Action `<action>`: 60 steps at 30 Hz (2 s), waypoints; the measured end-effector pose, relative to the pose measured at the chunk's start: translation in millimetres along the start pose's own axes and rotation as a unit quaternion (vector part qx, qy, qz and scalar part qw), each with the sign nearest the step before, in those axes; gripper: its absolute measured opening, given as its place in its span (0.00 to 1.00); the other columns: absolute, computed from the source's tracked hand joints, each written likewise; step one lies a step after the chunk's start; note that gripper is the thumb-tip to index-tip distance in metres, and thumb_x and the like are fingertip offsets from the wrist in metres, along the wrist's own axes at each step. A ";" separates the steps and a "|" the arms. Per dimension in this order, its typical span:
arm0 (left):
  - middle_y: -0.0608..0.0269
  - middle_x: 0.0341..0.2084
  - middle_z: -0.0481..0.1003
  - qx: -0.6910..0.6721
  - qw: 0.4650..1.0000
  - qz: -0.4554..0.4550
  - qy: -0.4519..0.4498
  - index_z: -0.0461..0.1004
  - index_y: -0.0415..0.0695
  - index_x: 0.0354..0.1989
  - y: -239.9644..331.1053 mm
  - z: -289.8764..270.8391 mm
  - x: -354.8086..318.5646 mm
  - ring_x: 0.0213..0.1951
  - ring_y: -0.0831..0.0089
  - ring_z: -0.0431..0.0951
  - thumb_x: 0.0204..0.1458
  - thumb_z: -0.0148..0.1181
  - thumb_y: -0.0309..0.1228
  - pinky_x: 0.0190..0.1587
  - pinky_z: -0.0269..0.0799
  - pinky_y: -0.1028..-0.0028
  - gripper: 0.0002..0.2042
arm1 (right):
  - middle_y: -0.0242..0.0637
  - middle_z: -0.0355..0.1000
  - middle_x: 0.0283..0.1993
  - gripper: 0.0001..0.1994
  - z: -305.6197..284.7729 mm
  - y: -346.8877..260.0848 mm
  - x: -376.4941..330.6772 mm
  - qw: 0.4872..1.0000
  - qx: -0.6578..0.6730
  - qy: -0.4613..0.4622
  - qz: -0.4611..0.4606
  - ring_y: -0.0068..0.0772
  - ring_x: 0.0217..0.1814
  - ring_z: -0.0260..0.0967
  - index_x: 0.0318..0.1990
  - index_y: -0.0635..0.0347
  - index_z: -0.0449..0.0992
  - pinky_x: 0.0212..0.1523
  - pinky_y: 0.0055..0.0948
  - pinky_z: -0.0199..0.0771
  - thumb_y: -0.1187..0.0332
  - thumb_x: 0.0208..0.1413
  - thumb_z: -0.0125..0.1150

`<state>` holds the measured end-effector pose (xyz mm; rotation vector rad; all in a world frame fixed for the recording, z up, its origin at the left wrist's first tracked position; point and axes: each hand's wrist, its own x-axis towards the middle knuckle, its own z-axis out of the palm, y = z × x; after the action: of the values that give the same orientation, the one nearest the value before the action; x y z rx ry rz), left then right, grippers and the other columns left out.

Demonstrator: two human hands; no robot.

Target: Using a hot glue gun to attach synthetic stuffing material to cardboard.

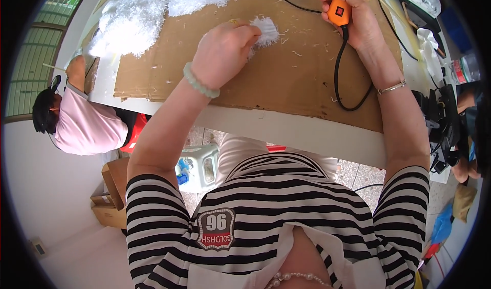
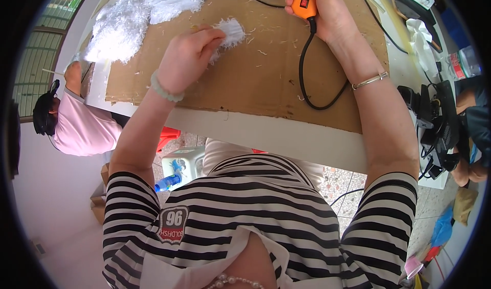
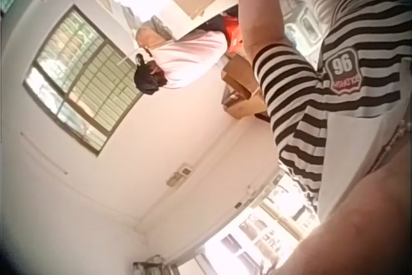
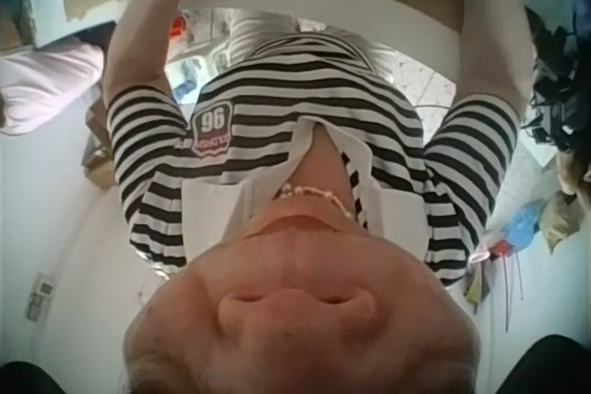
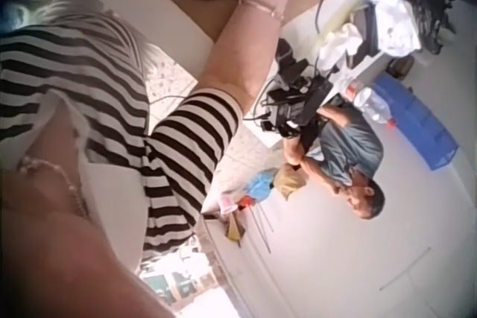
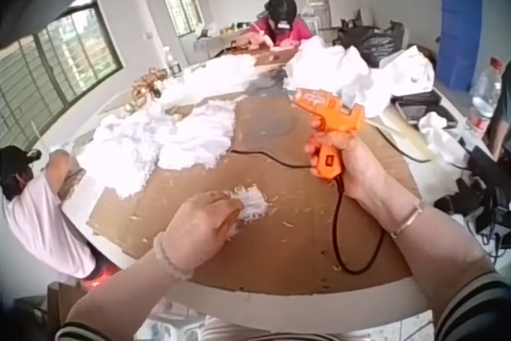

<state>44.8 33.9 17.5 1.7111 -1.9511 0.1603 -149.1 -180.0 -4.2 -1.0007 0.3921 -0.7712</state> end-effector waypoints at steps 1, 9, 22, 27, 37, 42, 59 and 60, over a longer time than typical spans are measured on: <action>0.56 0.31 0.79 -0.020 1.000 -0.013 -0.017 0.81 0.43 0.38 -3.8 2.6 3.7 0.32 0.54 0.78 0.53 0.64 0.29 0.37 0.76 0.62 0.06 | 0.35 0.74 0.33 0.15 0.1 -0.8 -0.2 1.000 -0.003 -0.005 -0.002 0.29 0.30 0.73 0.51 0.51 0.69 0.30 0.30 0.78 0.68 0.56 0.60; 0.58 0.35 0.79 -0.098 0.991 -0.078 -0.055 0.81 0.43 0.39 -22.2 7.0 6.2 0.34 0.58 0.79 0.49 0.68 0.30 0.38 0.75 0.62 0.09 | 0.35 0.74 0.33 0.15 2.2 -4.7 -1.4 1.000 -0.006 0.009 0.002 0.30 0.29 0.73 0.51 0.53 0.68 0.30 0.31 0.78 0.69 0.57 0.59; 0.48 0.60 0.73 -0.137 0.982 0.046 -0.124 0.76 0.44 0.56 34.2 -10.8 -15.9 0.62 0.49 0.70 0.49 0.68 0.25 0.66 0.62 0.58 0.23 | 0.37 0.74 0.34 0.14 3.1 -2.3 -3.8 1.000 0.002 0.004 0.010 0.31 0.30 0.73 0.51 0.54 0.69 0.31 0.31 0.78 0.71 0.58 0.58; 0.53 0.45 0.81 -0.211 0.977 -0.021 0.036 0.79 0.43 0.50 29.2 -21.2 -14.6 0.46 0.57 0.81 0.53 0.65 0.25 0.48 0.76 0.67 0.15 | 0.37 0.74 0.34 0.14 2.3 -0.8 -1.9 1.000 -0.002 0.000 0.006 0.31 0.30 0.73 0.51 0.55 0.69 0.31 0.31 0.78 0.71 0.58 0.57; 0.59 0.34 0.79 -0.027 0.995 -0.072 -0.066 0.80 0.40 0.40 11.6 -14.9 -6.7 0.35 0.66 0.80 0.48 0.70 0.22 0.38 0.75 0.73 0.10 | 0.35 0.74 0.33 0.11 6.0 -0.8 1.3 1.000 0.000 0.001 0.014 0.29 0.29 0.72 0.50 0.54 0.69 0.29 0.31 0.78 0.70 0.60 0.57; 0.55 0.36 0.78 -0.067 0.991 0.034 -0.111 0.81 0.43 0.40 18.2 -15.4 -6.9 0.33 0.53 0.78 0.45 0.72 0.30 0.38 0.74 0.62 0.13 | 0.35 0.74 0.33 0.11 7.1 -2.2 1.8 1.000 0.000 0.005 0.017 0.29 0.29 0.72 0.49 0.54 0.69 0.29 0.30 0.77 0.71 0.60 0.57; 0.58 0.37 0.78 0.093 0.992 0.061 -0.060 0.79 0.42 0.46 4.2 -36.9 -60.0 0.41 0.57 0.80 0.45 0.66 0.20 0.57 0.73 0.56 0.16 | 0.36 0.77 0.35 0.14 67.6 0.2 -36.5 0.989 -0.057 -0.099 0.094 0.29 0.32 0.76 0.53 0.54 0.72 0.29 0.30 0.81 0.65 0.62 0.62; 0.59 0.36 0.78 0.121 0.988 0.079 -0.060 0.78 0.41 0.46 5.9 -36.7 -60.7 0.40 0.58 0.80 0.44 0.65 0.19 0.58 0.73 0.54 0.17 | 0.36 0.77 0.35 0.14 73.0 1.6 -41.5 0.987 -0.053 -0.115 0.102 0.29 0.33 0.77 0.53 0.54 0.72 0.29 0.30 0.81 0.65 0.62 0.62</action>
<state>53.8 104.3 22.1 1.7501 -2.2343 0.3728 -131.3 -104.9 29.2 -1.1167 0.3331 -0.4478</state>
